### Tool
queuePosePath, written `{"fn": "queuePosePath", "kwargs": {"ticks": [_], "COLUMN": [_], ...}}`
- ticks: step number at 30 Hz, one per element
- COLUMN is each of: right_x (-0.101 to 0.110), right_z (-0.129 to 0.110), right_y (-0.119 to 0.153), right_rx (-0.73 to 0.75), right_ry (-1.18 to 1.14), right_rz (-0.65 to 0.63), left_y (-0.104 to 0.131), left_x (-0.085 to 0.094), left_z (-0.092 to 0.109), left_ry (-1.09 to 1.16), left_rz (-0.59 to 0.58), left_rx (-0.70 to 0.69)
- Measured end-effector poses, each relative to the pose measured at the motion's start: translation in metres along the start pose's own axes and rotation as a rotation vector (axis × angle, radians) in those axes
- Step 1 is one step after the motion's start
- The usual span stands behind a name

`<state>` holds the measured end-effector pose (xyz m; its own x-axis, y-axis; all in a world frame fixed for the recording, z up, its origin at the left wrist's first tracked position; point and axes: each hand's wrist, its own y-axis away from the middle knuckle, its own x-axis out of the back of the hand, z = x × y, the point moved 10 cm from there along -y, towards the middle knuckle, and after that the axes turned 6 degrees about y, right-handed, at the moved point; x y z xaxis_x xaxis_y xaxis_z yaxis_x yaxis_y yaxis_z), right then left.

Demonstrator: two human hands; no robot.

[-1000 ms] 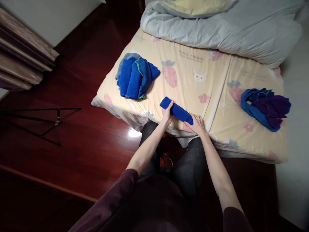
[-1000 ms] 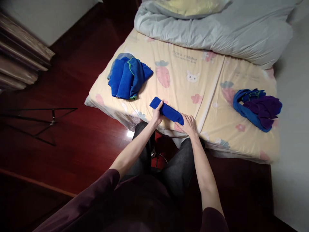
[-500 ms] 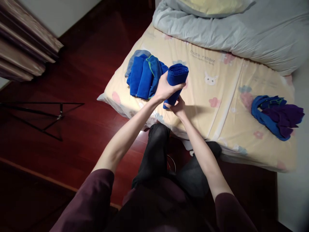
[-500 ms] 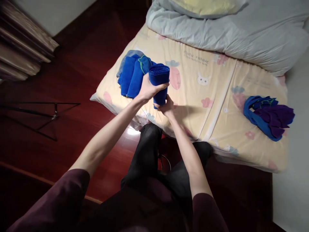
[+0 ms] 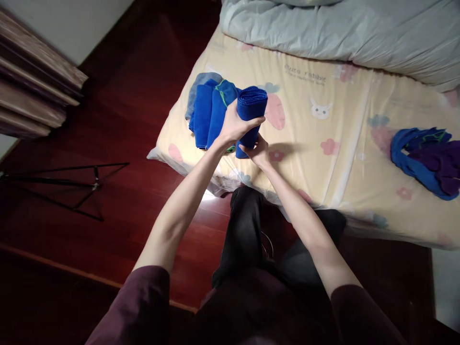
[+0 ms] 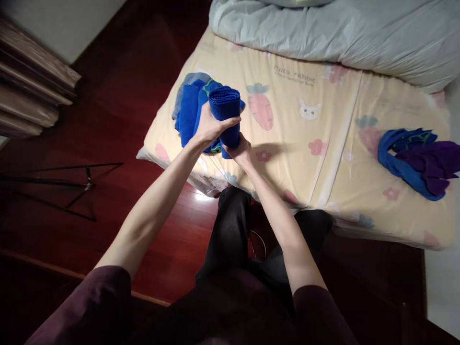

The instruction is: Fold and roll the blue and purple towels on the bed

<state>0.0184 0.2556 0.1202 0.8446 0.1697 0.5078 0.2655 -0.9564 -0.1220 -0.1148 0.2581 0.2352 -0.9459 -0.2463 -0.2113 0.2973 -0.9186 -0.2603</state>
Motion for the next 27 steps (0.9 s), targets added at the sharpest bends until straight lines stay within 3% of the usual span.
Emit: {"fn": "queuePosePath", "kwargs": {"ticks": [2,5,19,27], "right_x": [-0.001,-0.003,-0.008,-0.012], "right_z": [0.004,0.002,0.000,0.004], "right_y": [0.002,0.005,0.009,0.009], "right_rx": [-0.007,0.019,0.057,0.034], "right_ry": [0.036,0.061,0.085,0.113], "right_rz": [0.007,0.004,-0.010,-0.028], "left_y": [0.003,0.002,-0.015,-0.018], "left_x": [-0.009,-0.011,0.012,0.008], "left_z": [0.008,0.015,-0.019,-0.025], "left_ry": [-0.086,-0.158,-0.099,-0.089], "left_rz": [-0.107,-0.141,-0.023,-0.068], "left_rx": [-0.008,-0.062,-0.095,-0.072]}}
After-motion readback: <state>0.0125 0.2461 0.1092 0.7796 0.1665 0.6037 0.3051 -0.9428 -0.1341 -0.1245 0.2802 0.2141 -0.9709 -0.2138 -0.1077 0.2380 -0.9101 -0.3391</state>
